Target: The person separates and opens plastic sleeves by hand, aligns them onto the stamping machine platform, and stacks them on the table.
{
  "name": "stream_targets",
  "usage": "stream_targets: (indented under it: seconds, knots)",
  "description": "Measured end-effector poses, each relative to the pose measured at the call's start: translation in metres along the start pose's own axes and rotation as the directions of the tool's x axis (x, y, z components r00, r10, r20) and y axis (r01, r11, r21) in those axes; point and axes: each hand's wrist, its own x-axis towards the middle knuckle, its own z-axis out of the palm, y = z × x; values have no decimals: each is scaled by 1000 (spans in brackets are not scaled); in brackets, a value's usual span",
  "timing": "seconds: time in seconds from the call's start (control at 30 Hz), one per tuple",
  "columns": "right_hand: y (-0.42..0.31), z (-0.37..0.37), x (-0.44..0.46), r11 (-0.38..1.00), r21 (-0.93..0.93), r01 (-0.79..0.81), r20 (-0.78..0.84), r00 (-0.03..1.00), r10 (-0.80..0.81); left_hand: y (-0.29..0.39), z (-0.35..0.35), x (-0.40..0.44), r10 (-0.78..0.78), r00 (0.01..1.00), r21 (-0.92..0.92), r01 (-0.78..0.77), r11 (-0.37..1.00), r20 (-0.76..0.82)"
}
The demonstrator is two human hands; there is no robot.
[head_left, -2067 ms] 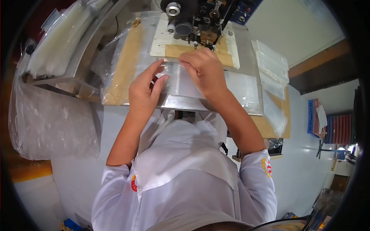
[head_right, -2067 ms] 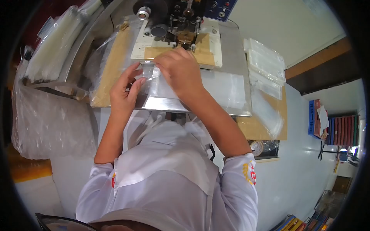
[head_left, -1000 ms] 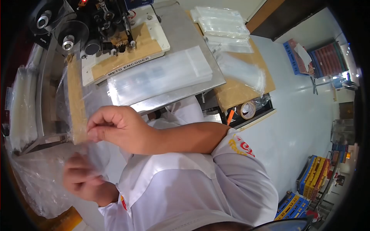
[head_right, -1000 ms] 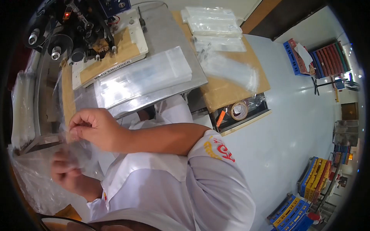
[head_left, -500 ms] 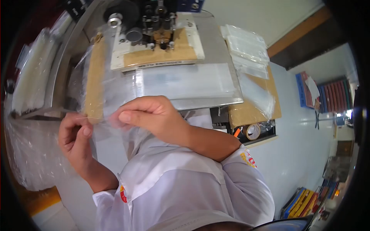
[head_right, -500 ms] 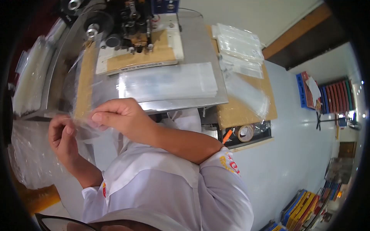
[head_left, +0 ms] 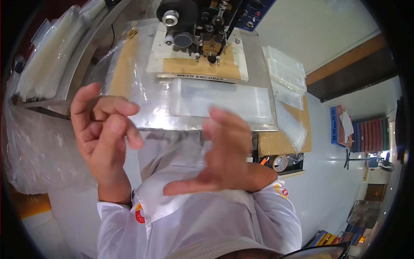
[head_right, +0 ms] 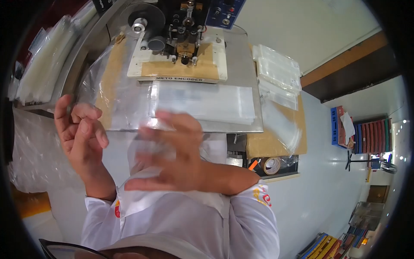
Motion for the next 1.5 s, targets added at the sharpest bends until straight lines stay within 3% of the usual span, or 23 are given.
stream_targets:
  seconds: [0.07,0.13,0.2,0.3,0.4,0.5,0.6,0.7,0.8,0.9,1.1,1.3,1.4,1.5]
  knots:
    - [5,0,1,933,-235,272,5,960,-279,-9,9,-1,90,984,-84,-78,993,151]
    - [1,-18,7,894,-430,128,140,987,-73,-17,9,0,154,948,-108,-129,986,279]
    - [13,-44,31,808,-530,257,254,957,-138,-23,7,2,187,907,-69,-174,982,377]
    - [14,-87,57,604,-674,426,476,875,-86,-43,12,4,-177,936,37,174,984,305]
    - [44,-105,46,562,-720,408,563,817,128,-82,14,20,-520,807,168,492,854,279]
    - [78,-112,28,550,-763,340,548,792,270,-113,15,32,-594,746,282,525,803,301]
    - [101,-118,26,542,-786,298,521,791,320,-106,17,34,-490,821,603,239,761,293]
    - [116,-124,27,545,-785,295,521,790,323,-112,11,34,-169,877,770,-284,572,449]
    - [125,-125,28,556,-778,292,522,794,312,-113,18,38,-123,856,822,-430,373,503]
    - [128,-124,31,556,-780,286,516,797,313,-118,23,46,-124,835,826,-488,281,536]
    - [136,-127,36,557,-779,286,514,800,308,-123,26,52,-127,831,826,-498,264,541]
    - [137,-125,38,571,-780,257,498,807,317,-123,27,52,-136,847,839,-465,281,515]
    - [137,-135,37,535,-802,267,489,808,329,-120,21,52,-116,852,807,-428,406,511]
    - [144,-172,38,467,-825,320,456,864,214,-88,10,59,-211,952,844,-80,530,222]
